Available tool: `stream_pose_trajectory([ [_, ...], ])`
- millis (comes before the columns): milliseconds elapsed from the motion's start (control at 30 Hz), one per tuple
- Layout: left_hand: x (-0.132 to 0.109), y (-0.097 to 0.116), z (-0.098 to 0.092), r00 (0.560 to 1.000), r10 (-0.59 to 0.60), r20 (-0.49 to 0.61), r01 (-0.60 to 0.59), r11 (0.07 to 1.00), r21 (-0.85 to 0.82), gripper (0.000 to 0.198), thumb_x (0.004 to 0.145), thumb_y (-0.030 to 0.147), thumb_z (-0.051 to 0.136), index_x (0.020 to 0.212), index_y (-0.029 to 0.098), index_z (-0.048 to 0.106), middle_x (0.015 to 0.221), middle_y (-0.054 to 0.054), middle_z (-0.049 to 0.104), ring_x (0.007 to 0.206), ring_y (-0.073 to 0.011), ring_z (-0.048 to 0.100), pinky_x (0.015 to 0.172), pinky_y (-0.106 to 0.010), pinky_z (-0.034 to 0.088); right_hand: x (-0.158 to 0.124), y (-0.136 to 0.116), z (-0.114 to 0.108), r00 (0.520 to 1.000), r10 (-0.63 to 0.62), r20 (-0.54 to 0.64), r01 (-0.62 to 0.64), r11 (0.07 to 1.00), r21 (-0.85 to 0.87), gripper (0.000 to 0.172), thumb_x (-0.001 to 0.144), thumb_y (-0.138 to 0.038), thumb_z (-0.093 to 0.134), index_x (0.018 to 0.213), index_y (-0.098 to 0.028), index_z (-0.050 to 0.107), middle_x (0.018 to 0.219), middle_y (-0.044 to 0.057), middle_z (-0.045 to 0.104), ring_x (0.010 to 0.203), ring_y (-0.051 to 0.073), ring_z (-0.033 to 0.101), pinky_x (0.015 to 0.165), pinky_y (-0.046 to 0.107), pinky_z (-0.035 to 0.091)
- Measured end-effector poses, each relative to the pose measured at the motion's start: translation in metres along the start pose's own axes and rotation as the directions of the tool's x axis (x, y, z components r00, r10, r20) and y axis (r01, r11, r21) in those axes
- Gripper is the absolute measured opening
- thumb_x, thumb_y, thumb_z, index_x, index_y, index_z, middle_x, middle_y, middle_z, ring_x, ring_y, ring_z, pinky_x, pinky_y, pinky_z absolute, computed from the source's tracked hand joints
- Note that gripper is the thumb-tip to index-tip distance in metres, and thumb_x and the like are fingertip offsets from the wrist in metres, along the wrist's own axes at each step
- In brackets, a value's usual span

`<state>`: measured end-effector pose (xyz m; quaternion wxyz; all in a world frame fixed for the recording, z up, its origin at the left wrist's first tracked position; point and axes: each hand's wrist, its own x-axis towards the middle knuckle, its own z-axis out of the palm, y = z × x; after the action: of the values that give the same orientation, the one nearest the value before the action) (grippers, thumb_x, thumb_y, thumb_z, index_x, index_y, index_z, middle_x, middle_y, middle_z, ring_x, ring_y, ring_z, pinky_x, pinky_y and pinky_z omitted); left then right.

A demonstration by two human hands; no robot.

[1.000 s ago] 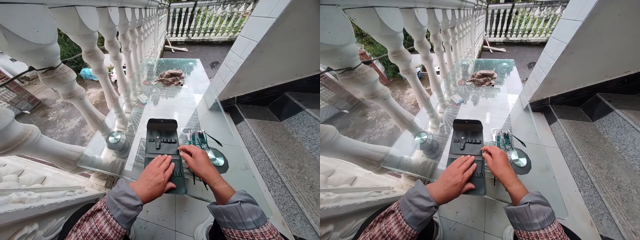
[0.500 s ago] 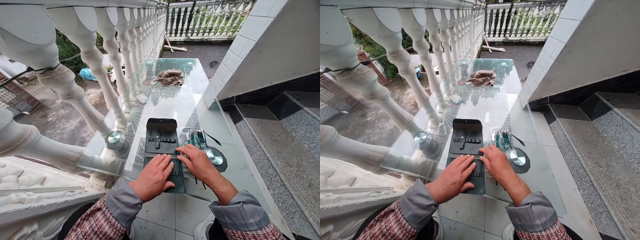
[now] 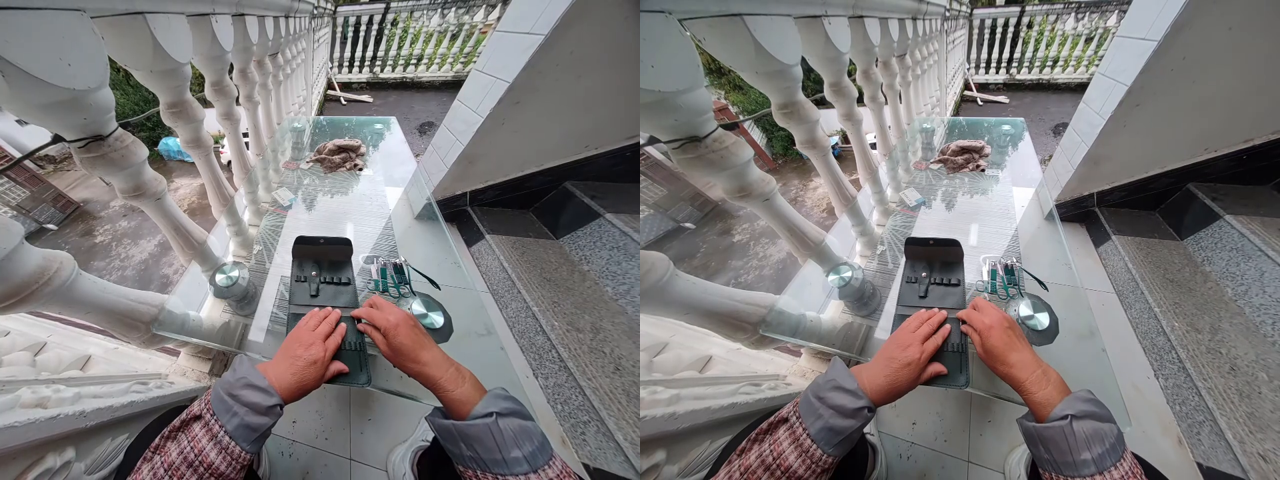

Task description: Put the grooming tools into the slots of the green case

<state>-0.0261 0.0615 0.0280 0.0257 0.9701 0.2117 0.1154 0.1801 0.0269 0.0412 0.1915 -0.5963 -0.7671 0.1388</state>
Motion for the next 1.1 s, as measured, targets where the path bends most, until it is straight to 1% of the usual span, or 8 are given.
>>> stream_pose_trajectory([
  [167,0.0,0.0,0.0,1.0,0.006,-0.006,-0.006,1.0,0.009,0.061,0.079,0.052,0.059,0.121,0.007,0.05,0.132,-0.017,0.048,0.122,-0.0303,0.044,0.105,-0.043,0.034,-0.004,0.004,0.0,0.989,0.062,-0.137,-0.058,0.998,0.037,0.021,0.087,-0.016,0.042,0.097,-0.02,0.061,0.091,0.005,0.06,0.084,0.017,0.058,0.074,0.031,0.048],
  [467,0.002,0.0,0.0,1.0,-0.009,0.01,0.009,1.0,0.005,0.059,0.081,0.05,0.059,0.122,0.009,0.049,0.133,-0.016,0.047,0.124,-0.0295,0.043,0.106,-0.043,0.033,-0.008,-0.009,-0.001,0.999,0.019,-0.026,-0.018,0.999,0.026,0.014,0.081,-0.02,0.057,0.094,-0.022,0.061,0.092,0.005,0.059,0.087,0.018,0.056,0.075,0.032,0.047],
  [733,0.002,0.0,-0.001,1.0,0.001,0.015,-0.001,1.0,0.015,0.059,0.081,0.049,0.059,0.122,0.008,0.05,0.133,-0.017,0.047,0.123,-0.0305,0.043,0.106,-0.043,0.034,-0.008,-0.011,0.002,1.0,-0.007,-0.025,0.008,1.0,0.009,0.008,0.081,-0.019,0.055,0.082,-0.022,0.062,0.087,0.004,0.059,0.083,0.018,0.056,0.072,0.032,0.047],
  [833,0.001,0.0,-0.001,1.0,-0.008,0.023,0.007,1.0,0.014,0.06,0.08,0.049,0.06,0.123,0.008,0.05,0.134,-0.017,0.046,0.124,-0.0301,0.043,0.106,-0.043,0.033,-0.008,-0.008,-0.01,0.986,0.01,-0.167,0.005,0.996,0.092,0.012,0.084,-0.021,0.052,0.088,-0.022,0.063,0.088,0.005,0.062,0.085,0.017,0.057,0.076,0.031,0.047],
  [900,0.001,0.0,-0.001,1.0,-0.007,0.026,0.007,1.0,0.012,0.061,0.08,0.05,0.059,0.123,0.008,0.049,0.134,-0.016,0.046,0.124,-0.0299,0.043,0.106,-0.043,0.033,-0.011,0.0,-0.025,0.923,0.127,-0.362,-0.072,0.984,0.162,0.015,0.085,-0.026,0.05,0.091,-0.021,0.063,0.09,0.005,0.064,0.086,0.017,0.058,0.079,0.031,0.046],
  [967,0.001,0.0,0.0,1.0,0.0,0.023,0.0,1.0,0.014,0.061,0.081,0.051,0.058,0.124,0.009,0.049,0.135,-0.016,0.046,0.125,-0.0298,0.042,0.106,-0.044,0.033,-0.016,0.012,-0.043,0.787,0.329,-0.522,-0.241,0.943,0.232,0.018,0.083,-0.034,0.053,0.088,-0.021,0.064,0.088,0.004,0.065,0.081,0.017,0.059,0.076,0.031,0.046],
  [1033,0.001,-0.001,0.001,1.0,0.004,0.016,-0.005,1.0,0.021,0.061,0.081,0.051,0.058,0.124,0.009,0.049,0.135,-0.016,0.045,0.125,-0.0299,0.042,0.106,-0.044,0.033,-0.024,0.026,-0.057,0.654,0.51,-0.558,-0.411,0.86,0.303,0.023,0.079,-0.041,0.055,0.086,-0.022,0.065,0.083,0.004,0.066,0.071,0.016,0.059,0.069,0.03,0.046],
  [1100,0.001,-0.002,0.001,1.0,0.004,0.009,-0.004,1.0,0.031,0.061,0.081,0.051,0.058,0.124,0.009,0.05,0.135,-0.016,0.046,0.124,-0.03,0.043,0.106,-0.044,0.033,-0.033,0.039,-0.065,0.611,0.582,-0.537,-0.51,0.808,0.295,0.025,0.076,-0.043,0.055,0.084,-0.022,0.066,0.08,0.003,0.066,0.067,0.016,0.058,0.067,0.03,0.045],
])
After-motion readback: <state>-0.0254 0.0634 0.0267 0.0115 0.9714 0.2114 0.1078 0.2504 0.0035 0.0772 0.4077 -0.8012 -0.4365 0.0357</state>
